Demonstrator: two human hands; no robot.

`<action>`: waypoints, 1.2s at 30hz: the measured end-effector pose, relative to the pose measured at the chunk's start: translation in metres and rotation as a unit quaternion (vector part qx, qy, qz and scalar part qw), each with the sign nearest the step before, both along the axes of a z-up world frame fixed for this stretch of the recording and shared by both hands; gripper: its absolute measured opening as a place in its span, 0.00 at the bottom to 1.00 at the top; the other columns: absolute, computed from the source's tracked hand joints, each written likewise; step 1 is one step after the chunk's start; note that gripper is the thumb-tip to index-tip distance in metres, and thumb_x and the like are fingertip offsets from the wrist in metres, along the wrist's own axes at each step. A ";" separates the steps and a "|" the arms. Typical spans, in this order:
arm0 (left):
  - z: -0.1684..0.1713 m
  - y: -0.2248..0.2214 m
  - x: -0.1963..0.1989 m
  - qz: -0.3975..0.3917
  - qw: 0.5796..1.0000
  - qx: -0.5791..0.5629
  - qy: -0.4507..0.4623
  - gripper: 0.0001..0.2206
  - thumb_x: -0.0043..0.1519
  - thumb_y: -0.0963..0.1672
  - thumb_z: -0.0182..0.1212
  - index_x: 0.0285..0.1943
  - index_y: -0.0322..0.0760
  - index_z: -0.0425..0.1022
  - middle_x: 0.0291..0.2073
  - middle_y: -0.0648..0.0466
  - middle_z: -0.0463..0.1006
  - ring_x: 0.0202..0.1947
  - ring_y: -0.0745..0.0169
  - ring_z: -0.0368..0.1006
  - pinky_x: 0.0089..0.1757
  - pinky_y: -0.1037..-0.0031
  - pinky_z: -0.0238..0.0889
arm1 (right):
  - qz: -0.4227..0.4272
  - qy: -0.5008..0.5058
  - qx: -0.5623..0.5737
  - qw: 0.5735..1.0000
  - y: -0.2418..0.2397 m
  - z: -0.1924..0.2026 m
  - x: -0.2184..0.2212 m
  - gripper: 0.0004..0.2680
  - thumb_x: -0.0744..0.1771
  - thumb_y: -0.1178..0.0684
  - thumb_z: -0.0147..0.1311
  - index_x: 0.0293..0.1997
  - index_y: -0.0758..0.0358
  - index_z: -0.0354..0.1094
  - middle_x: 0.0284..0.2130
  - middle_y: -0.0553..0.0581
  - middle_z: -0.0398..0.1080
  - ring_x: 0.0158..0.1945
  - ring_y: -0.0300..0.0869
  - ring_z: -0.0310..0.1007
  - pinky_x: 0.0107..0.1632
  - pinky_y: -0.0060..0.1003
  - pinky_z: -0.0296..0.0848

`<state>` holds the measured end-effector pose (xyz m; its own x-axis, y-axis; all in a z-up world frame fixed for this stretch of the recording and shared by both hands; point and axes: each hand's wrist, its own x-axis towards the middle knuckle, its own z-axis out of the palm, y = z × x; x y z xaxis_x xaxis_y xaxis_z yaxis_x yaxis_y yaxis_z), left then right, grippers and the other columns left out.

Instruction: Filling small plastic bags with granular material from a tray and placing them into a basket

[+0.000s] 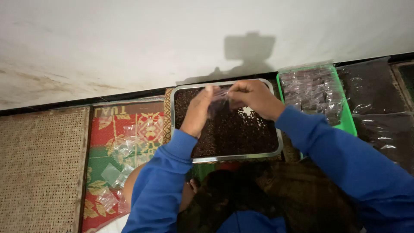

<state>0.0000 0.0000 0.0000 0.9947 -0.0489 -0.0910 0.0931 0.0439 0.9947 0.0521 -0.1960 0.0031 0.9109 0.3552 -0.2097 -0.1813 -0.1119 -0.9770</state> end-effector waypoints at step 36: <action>0.002 -0.016 -0.008 -0.053 0.991 -0.078 0.095 0.09 0.56 0.38 0.73 0.42 0.21 0.82 0.31 0.45 0.81 0.33 0.56 0.81 0.32 0.62 0.83 | -0.041 -0.089 -0.056 0.994 -0.006 0.004 -0.001 0.06 0.70 0.52 0.61 0.39 0.62 0.80 0.24 0.55 0.75 0.30 0.36 0.69 0.36 0.38 0.70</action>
<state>-0.0081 -0.0162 0.0023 0.9490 -0.1802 -0.2588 0.2899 0.1760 0.9407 0.0508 -0.2021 0.0074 0.9623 0.2612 -0.0757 -0.0188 -0.2136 -0.9767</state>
